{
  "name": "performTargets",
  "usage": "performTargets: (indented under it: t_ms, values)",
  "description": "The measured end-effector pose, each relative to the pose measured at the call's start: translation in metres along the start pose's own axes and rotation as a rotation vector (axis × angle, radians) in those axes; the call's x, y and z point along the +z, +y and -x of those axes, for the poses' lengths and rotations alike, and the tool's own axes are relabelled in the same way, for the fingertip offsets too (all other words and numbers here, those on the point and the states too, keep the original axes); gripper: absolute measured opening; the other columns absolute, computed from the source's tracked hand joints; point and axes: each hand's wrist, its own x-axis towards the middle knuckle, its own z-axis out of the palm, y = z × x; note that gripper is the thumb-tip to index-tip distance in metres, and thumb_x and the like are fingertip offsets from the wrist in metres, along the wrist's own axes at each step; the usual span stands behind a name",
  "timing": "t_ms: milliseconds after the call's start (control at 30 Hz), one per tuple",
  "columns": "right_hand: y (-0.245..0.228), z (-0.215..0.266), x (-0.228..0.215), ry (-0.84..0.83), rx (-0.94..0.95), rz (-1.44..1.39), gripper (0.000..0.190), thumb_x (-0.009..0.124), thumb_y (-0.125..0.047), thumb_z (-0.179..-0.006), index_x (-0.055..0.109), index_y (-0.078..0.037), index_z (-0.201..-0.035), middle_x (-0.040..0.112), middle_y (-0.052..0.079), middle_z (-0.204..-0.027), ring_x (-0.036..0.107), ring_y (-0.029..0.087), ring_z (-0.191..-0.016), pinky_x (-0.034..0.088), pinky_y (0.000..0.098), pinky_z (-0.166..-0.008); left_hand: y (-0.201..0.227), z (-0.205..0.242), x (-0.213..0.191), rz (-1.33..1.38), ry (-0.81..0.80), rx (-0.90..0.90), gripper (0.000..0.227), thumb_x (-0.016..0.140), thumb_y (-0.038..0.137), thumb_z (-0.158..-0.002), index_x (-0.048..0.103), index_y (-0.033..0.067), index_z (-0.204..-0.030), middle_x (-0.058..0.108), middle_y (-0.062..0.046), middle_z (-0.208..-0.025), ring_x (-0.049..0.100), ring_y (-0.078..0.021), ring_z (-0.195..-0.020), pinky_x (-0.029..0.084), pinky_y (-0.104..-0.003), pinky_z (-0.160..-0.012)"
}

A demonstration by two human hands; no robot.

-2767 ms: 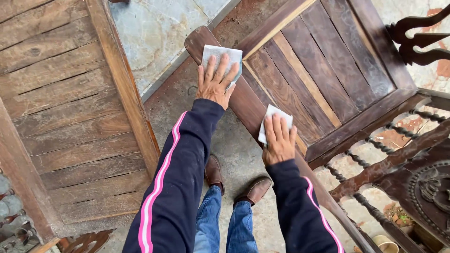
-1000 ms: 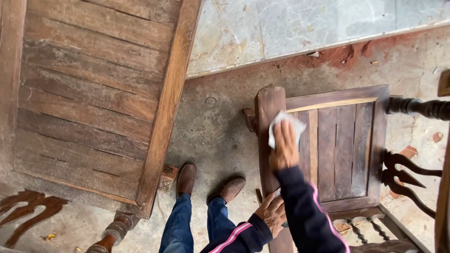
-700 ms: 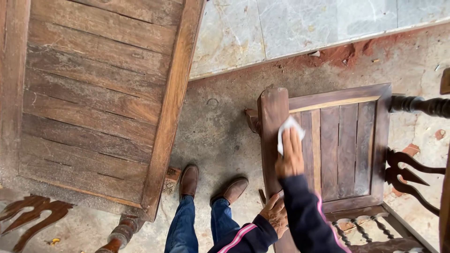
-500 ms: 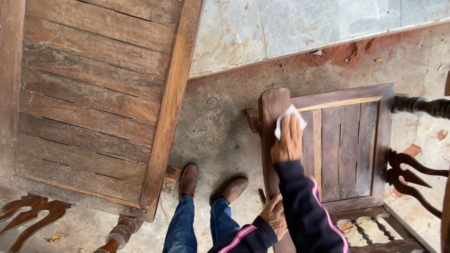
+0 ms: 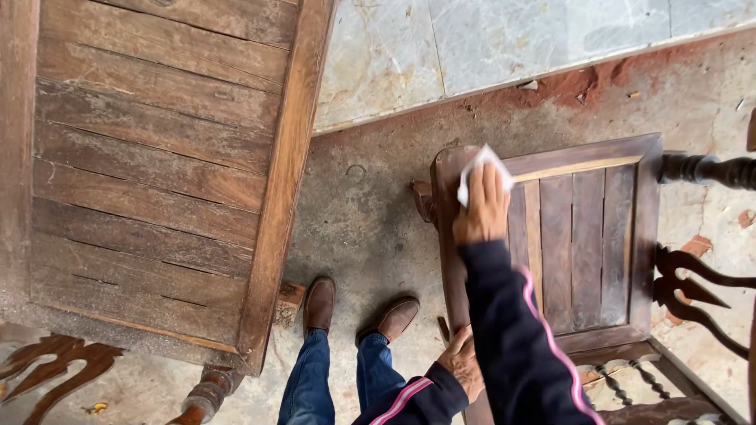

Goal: Sanding the surface of a wooden chair using sandpaper.

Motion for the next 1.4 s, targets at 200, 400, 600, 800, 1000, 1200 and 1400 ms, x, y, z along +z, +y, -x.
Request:
performTargets:
  t_ms: [200, 400, 600, 800, 1000, 1200, 1400]
  values:
    - [-0.006, 0.034, -0.026, -0.024, 0.000, -0.106, 0.066, 0.053, 0.007, -0.082, 0.048, 0.009, -0.148, 0.044, 0.031, -0.155, 0.041, 0.049, -0.146, 0.033, 0.0575, -0.120, 0.001, 0.001, 0.000, -0.056, -0.018, 0.028, 0.062, 0.036, 0.041, -0.102, 0.034, 0.0236, -0.161, 0.028, -0.003, -0.171, 0.015, -0.0275, -0.159, -0.001, -0.055, -0.126]
    - [-0.007, 0.057, -0.022, -0.028, 0.039, -0.063, 0.063, 0.052, 0.010, -0.082, 0.048, 0.008, -0.144, 0.044, 0.034, -0.152, 0.041, 0.050, -0.145, 0.033, 0.0537, -0.123, 0.008, 0.004, 0.030, -0.013, -0.017, 0.000, 0.059, 0.032, 0.042, -0.105, 0.033, 0.0245, -0.162, 0.027, 0.000, -0.170, 0.016, -0.0275, -0.158, -0.001, -0.056, -0.127]
    - [-0.007, -0.016, -0.006, -0.005, 0.022, -0.093, 0.065, 0.055, 0.007, -0.085, 0.044, 0.010, -0.149, 0.045, 0.032, -0.154, 0.043, 0.048, -0.145, 0.036, 0.0536, -0.118, 0.005, 0.006, 0.027, -0.010, -0.035, 0.014, 0.063, 0.034, 0.039, -0.103, 0.032, 0.0252, -0.163, 0.026, 0.001, -0.172, 0.020, -0.0252, -0.158, 0.001, -0.053, -0.128]
    - [-0.009, 0.114, -0.028, -0.217, -0.081, 0.134, 0.081, 0.056, -0.001, -0.074, 0.041, -0.001, -0.153, 0.036, 0.022, -0.163, 0.031, 0.040, -0.153, 0.025, 0.0683, -0.119, 0.003, 0.002, 0.028, 0.016, -0.063, 0.040, 0.065, 0.037, 0.041, -0.103, 0.031, 0.0186, -0.164, 0.026, -0.005, -0.171, 0.016, -0.0327, -0.158, 0.002, -0.057, -0.126]
    - [-0.014, 0.004, 0.013, -0.276, -0.181, 0.251, 0.074, 0.055, -0.004, -0.085, 0.043, -0.005, -0.158, 0.036, 0.017, -0.166, 0.032, 0.034, -0.156, 0.021, 0.0731, -0.119, 0.004, 0.000, 0.015, -0.082, 0.081, -0.049, 0.063, 0.032, 0.041, -0.104, 0.029, 0.0219, -0.164, 0.031, 0.003, -0.171, 0.021, -0.0214, -0.159, 0.006, -0.049, -0.130]
    - [-0.027, 0.038, -0.010, -0.348, -0.196, 0.212, 0.075, 0.051, -0.001, -0.082, 0.039, -0.004, -0.156, 0.033, 0.020, -0.165, 0.029, 0.037, -0.153, 0.019, 0.0714, -0.119, -0.009, -0.003, -0.022, 0.082, -0.047, 0.046, 0.061, 0.030, 0.040, -0.102, 0.032, 0.0204, -0.160, 0.033, -0.002, -0.168, 0.024, -0.0229, -0.156, 0.012, -0.051, -0.125]
    - [-0.011, 0.120, -0.038, -0.618, -0.350, 0.283, 0.080, 0.059, -0.027, -0.086, 0.027, -0.008, -0.157, 0.020, 0.015, -0.165, 0.021, 0.032, -0.151, 0.014, 0.0703, -0.117, -0.012, -0.007, -0.027, 0.055, -0.054, 0.038, 0.064, 0.033, 0.040, -0.096, 0.035, 0.0197, -0.157, 0.034, -0.005, -0.165, 0.025, -0.0259, -0.155, 0.009, -0.052, -0.123]
